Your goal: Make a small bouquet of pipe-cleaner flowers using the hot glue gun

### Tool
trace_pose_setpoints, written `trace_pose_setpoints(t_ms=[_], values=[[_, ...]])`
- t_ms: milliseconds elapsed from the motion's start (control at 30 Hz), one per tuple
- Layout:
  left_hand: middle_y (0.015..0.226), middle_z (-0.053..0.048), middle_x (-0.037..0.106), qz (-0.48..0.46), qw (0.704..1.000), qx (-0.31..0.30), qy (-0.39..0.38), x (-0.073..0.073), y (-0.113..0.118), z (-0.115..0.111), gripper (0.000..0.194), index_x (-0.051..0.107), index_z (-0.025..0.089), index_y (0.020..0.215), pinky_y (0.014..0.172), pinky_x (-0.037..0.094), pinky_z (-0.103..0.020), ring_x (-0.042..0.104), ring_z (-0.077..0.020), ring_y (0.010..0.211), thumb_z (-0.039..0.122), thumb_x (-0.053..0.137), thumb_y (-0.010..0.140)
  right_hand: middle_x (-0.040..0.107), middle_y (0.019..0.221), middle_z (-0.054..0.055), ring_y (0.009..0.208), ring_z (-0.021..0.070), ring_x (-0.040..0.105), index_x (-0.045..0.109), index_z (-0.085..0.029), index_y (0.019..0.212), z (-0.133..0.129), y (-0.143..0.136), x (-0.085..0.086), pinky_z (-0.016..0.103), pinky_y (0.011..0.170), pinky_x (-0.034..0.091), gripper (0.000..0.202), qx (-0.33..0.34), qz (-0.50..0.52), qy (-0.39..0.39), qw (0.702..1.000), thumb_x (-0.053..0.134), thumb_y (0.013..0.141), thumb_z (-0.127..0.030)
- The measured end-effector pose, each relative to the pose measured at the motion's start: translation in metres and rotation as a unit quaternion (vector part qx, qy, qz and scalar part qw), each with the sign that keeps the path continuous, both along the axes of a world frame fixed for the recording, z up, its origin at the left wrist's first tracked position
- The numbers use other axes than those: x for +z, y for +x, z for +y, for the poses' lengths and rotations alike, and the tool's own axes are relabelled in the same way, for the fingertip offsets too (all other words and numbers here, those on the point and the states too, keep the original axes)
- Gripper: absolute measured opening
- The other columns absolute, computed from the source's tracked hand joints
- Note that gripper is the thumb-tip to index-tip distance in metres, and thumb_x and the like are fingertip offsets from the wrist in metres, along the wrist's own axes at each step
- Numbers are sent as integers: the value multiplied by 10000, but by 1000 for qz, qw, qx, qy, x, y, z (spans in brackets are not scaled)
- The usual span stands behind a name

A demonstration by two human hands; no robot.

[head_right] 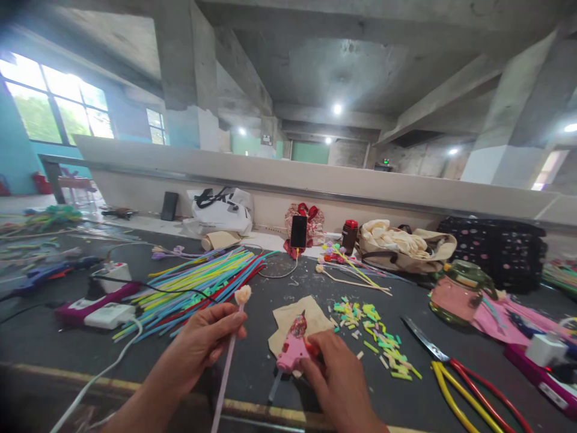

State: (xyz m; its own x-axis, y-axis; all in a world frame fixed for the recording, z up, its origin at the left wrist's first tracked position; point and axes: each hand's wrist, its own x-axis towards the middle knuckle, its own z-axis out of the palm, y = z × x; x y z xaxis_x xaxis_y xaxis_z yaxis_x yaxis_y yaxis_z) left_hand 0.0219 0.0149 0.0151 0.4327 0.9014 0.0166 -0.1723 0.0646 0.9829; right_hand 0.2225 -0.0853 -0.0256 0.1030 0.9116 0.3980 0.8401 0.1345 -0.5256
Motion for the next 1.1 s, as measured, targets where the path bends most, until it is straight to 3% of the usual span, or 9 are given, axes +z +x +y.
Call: trace_pose_setpoints(t_ms=[167, 367, 500, 633, 700, 833, 1000, 1100], values=[[519, 7, 603, 98, 994, -54, 20, -15, 26, 14, 239, 562, 118, 586, 330, 162, -138, 314, -6, 324, 341, 577, 671, 572, 969, 61, 878, 232, 499, 537, -217, 1016, -1, 6, -5, 328, 732, 368, 311, -9, -131, -40, 991, 543, 728, -334], [562, -14, 647, 154, 983, -99, 8, -28, 50, 23, 155, 542, 137, 598, 290, 176, -148, 485, -67, 318, 285, 542, 643, 563, 974, 62, 898, 226, 487, 547, -211, 1027, 5, 3, -4, 321, 736, 368, 279, -1, -132, -64, 989, 505, 754, -249], [612, -16, 666, 170, 979, -111, 1, -33, 52, 23, 137, 518, 150, 611, 270, 181, -146, 523, -81, 308, 282, 517, 648, 571, 934, 61, 850, 201, 504, 573, -211, 1002, 3, 14, 3, 298, 734, 369, 245, 30, -64, -62, 996, 470, 787, -268], [651, -24, 670, 172, 979, -112, -5, -35, 51, 24, 145, 507, 152, 625, 257, 188, -147, 535, -84, 307, 294, 520, 649, 605, 854, 31, 771, 182, 526, 614, -217, 961, -2, 33, 13, 274, 677, 380, 240, 62, 116, -56, 990, 499, 783, -328], [644, -24, 667, 167, 980, -110, -7, -35, 52, 24, 155, 509, 149, 628, 255, 174, -145, 531, -84, 303, 301, 528, 649, 613, 753, 16, 700, 173, 532, 624, -201, 962, -4, 43, 15, 261, 620, 385, 275, 35, 241, -34, 969, 543, 752, -359], [596, -22, 654, 143, 985, -97, -15, -34, 51, 23, 154, 516, 141, 609, 267, 167, -142, 513, -78, 303, 287, 557, 636, 560, 543, 0, 488, 124, 484, 641, -142, 866, -7, 45, 10, 222, 455, 355, 343, -24, 478, 50, 876, 574, 708, -438], [522, 18, 598, 67, 996, -61, -22, -26, 41, 20, 200, 567, 126, 614, 313, 195, -125, 441, -29, 347, 322, 600, 637, 587, 555, 30, 430, 110, 472, 619, -135, 847, -11, 17, 8, 206, 394, 338, 378, 4, 579, 84, 811, 526, 728, -482], [519, 16, 589, 20, 997, -65, -47, -24, 35, 20, 221, 565, 122, 585, 297, 149, -130, 339, -4, 318, 332, 628, 617, 578, 529, 39, 425, 107, 468, 614, -131, 804, -12, -6, 8, 195, 381, 335, 408, 35, 598, 65, 798, 475, 749, -511]])
